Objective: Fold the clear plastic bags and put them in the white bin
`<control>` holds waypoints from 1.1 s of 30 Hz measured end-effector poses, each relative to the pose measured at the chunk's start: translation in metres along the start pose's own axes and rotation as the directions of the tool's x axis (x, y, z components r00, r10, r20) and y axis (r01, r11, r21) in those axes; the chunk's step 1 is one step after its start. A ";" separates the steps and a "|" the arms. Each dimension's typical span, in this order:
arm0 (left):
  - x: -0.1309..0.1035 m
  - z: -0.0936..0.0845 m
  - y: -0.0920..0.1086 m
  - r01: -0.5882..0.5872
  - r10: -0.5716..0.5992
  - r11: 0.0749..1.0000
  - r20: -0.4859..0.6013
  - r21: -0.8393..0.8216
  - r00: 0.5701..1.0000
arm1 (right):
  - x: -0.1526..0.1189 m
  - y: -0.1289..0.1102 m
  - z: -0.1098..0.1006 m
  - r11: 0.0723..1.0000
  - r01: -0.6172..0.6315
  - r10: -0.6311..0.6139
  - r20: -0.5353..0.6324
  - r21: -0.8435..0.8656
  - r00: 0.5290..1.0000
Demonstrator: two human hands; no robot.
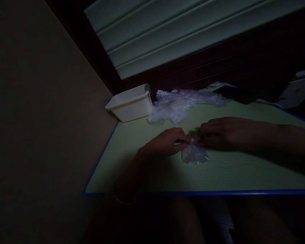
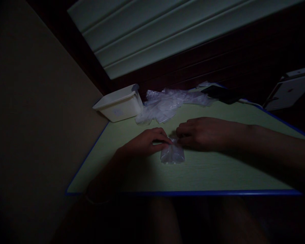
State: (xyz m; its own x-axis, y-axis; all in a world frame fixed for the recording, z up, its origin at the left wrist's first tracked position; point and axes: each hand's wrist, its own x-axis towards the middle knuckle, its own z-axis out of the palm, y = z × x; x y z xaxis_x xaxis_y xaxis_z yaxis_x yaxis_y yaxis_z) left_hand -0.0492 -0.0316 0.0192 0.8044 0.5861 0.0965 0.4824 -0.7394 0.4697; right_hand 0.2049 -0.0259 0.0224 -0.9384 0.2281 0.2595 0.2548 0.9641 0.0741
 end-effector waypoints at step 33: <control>0.001 0.001 0.000 -0.034 0.033 0.999 -0.002 -0.010 0.999 | 0.004 -0.006 0.005 0.798 -0.244 0.294 -0.002 0.552 0.956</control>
State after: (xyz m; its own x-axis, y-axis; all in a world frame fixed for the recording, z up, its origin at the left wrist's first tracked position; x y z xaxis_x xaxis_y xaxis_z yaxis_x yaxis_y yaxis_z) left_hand -0.0480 -0.0314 0.0189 0.8196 0.5616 0.1136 0.4518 -0.7554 0.4746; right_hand 0.1985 -0.0303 0.0179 -0.8217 0.5009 0.2719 0.3033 0.7882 -0.5355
